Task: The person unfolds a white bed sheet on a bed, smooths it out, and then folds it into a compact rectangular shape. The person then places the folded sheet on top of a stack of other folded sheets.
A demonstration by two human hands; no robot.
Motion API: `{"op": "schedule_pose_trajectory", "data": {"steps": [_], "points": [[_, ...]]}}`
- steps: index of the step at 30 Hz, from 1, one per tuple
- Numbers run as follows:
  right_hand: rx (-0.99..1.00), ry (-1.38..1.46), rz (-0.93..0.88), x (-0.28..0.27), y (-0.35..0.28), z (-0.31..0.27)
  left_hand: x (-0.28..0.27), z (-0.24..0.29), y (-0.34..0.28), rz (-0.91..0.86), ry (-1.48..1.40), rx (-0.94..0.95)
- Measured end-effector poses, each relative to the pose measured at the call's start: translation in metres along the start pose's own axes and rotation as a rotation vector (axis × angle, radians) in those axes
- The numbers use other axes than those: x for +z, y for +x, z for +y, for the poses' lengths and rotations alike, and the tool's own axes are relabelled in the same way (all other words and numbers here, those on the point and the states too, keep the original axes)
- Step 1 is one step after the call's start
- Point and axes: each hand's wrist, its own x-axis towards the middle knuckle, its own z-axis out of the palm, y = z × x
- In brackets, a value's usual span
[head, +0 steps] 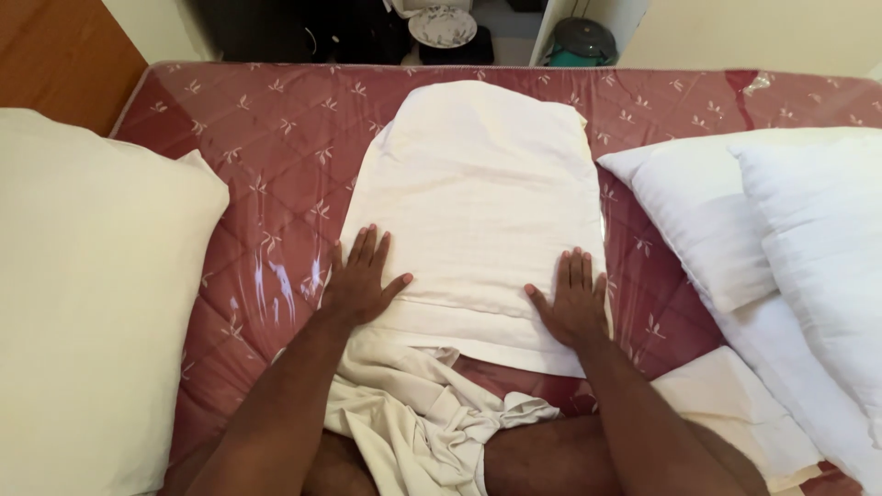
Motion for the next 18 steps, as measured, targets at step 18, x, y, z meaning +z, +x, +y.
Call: {"op": "schedule_pose_trajectory", "data": {"steps": [18], "points": [[-0.031,0.034,-0.028,-0.006,-0.006,-0.007,-0.024,0.02,-0.013,-0.088,-0.142,0.147]]}}
